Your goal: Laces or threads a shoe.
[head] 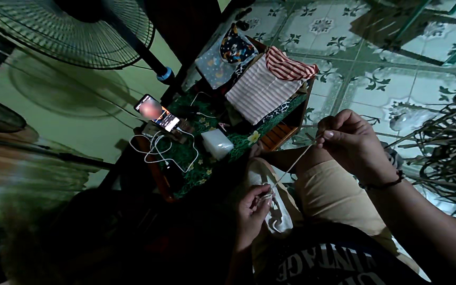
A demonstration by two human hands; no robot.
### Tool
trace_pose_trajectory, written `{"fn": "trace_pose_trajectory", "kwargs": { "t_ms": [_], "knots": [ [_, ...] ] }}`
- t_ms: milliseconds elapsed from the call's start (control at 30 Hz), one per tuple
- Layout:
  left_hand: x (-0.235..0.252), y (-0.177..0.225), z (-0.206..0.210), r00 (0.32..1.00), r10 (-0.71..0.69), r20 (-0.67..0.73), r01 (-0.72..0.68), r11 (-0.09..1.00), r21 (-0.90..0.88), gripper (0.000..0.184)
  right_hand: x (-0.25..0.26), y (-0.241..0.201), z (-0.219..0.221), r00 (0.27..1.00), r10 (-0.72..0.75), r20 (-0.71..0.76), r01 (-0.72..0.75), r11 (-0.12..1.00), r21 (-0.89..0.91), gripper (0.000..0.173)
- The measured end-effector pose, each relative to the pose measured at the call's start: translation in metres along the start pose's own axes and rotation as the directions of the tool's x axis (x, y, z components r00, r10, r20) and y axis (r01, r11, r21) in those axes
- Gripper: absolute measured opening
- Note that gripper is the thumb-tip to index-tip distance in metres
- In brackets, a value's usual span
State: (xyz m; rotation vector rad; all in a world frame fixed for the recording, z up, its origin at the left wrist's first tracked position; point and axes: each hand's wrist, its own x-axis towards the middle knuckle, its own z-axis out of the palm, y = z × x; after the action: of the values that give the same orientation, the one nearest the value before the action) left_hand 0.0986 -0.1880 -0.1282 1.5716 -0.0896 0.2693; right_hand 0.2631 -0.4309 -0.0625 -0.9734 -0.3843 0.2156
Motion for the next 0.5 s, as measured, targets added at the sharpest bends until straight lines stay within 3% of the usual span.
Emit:
{"fn": "trace_pose_trajectory", "kwargs": {
  "t_ms": [100,300,500],
  "knots": [
    [-0.003,-0.010,-0.012,0.998,0.030,0.062,-0.026,0.998,-0.061,0.039,-0.002,0.005,-0.001,1.000,0.022,0.019,-0.023,0.999,0.022,0.015],
    [-0.007,-0.004,-0.008,1.000,0.002,-0.010,-0.001,1.000,0.019,0.023,-0.006,0.014,-0.005,0.996,0.084,-0.014,-0.084,0.995,0.048,0.015],
    [-0.005,0.000,-0.005,0.999,-0.001,-0.041,0.005,0.997,0.079,0.020,-0.008,0.018,-0.010,0.996,0.088,-0.034,-0.087,0.995,0.049,0.016]
  ]
}}
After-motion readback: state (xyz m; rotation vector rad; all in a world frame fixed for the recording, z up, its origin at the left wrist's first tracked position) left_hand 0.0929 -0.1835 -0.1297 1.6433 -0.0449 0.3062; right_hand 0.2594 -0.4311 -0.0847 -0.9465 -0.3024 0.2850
